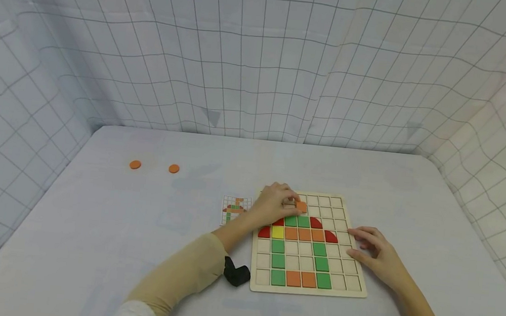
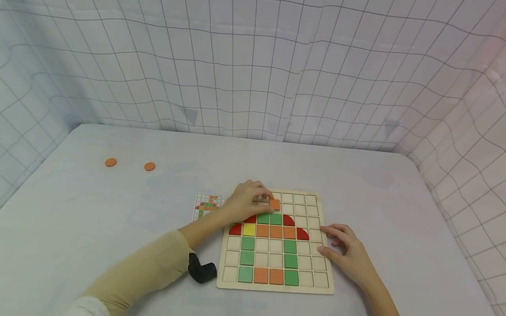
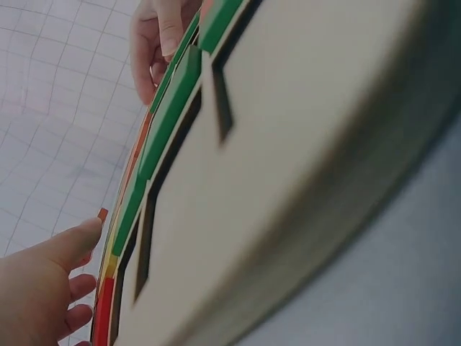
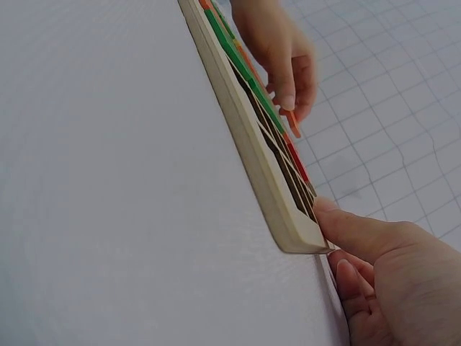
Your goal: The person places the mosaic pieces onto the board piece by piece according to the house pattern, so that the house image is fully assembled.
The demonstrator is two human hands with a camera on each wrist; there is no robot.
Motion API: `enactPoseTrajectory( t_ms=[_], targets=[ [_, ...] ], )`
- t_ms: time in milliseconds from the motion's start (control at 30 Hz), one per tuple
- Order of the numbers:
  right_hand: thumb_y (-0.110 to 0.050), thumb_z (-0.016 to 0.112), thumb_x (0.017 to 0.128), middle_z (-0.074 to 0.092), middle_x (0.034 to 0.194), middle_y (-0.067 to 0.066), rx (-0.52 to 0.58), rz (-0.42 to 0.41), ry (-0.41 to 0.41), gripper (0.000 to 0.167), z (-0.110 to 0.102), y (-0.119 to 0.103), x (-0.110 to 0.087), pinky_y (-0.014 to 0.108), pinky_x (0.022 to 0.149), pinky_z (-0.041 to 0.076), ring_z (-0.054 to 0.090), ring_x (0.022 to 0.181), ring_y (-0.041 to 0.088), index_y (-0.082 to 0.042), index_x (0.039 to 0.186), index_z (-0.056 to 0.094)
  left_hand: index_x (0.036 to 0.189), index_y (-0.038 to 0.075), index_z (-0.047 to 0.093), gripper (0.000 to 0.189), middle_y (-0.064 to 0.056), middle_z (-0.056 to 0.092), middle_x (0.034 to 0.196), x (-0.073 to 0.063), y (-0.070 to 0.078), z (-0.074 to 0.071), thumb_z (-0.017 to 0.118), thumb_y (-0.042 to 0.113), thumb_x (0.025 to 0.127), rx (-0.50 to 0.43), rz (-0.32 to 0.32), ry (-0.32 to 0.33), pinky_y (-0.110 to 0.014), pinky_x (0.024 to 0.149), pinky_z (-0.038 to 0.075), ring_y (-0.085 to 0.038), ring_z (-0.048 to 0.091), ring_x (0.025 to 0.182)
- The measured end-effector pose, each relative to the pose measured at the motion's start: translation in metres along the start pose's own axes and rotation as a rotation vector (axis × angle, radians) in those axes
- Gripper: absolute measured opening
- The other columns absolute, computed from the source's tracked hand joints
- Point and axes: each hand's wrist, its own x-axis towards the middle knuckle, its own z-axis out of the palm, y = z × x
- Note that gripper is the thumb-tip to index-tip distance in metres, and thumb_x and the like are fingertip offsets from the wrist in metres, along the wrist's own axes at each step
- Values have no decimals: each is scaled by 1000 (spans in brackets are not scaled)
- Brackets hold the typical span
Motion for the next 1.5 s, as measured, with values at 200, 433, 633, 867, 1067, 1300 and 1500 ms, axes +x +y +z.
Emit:
enactPoseTrajectory(
  t_ms=[200,433,633,867,1067,1300,1500],
  targets=[
    [5,72,73,51,112,13,-11,-5,9,43,-2,-20,1,10,73,37,49,84,9,3,114,59,102,18,67,32,2,60,98,1,1,3,66,41,80,21,3,4,-36,80,38,-16,49,88],
    [4,71,73,51,111,14,-28,11,3,41,-5,-37,1,10,73,37,49,83,9,5,113,59,102,19,67,32,2,59,97,1,1,6,65,43,81,44,-1,-8,-34,79,36,-15,47,87],
    [4,71,74,51,112,14,-24,13,-3,41,-6,-39,1,10,74,38,50,84,8,5,114,59,103,20,66,32,2,57,103,1,3,6,64,44,81,49,-11,-31,-36,82,36,-16,45,89],
    [4,71,74,50,113,13,-26,6,2,42,-4,-25,0,11,73,37,50,84,9,3,114,59,103,21,67,32,2,57,104,1,2,6,65,44,80,25,-32,-34,-37,85,35,-17,46,92],
    [-3,72,76,50,115,7,-31,10,-4,43,-3,-6,-1,9,74,36,48,84,5,-3,117,59,101,20,67,32,2,57,102,1,2,6,67,43,79,9,-37,-26,-36,84,34,-16,45,91],
    [-2,71,76,49,116,8,-22,14,-5,43,-2,-7,-1,9,74,36,48,85,6,-2,117,59,105,18,67,35,0,56,106,0,0,4,67,41,79,-60,-47,-40,-38,87,33,-17,45,93],
    [3,70,76,50,113,14,-25,30,-12,41,-4,-34,1,11,73,37,49,84,10,5,115,58,109,15,65,36,-1,55,106,-2,-7,-12,67,37,81,-103,-45,-20,-40,85,34,-19,46,94]
  ],
)
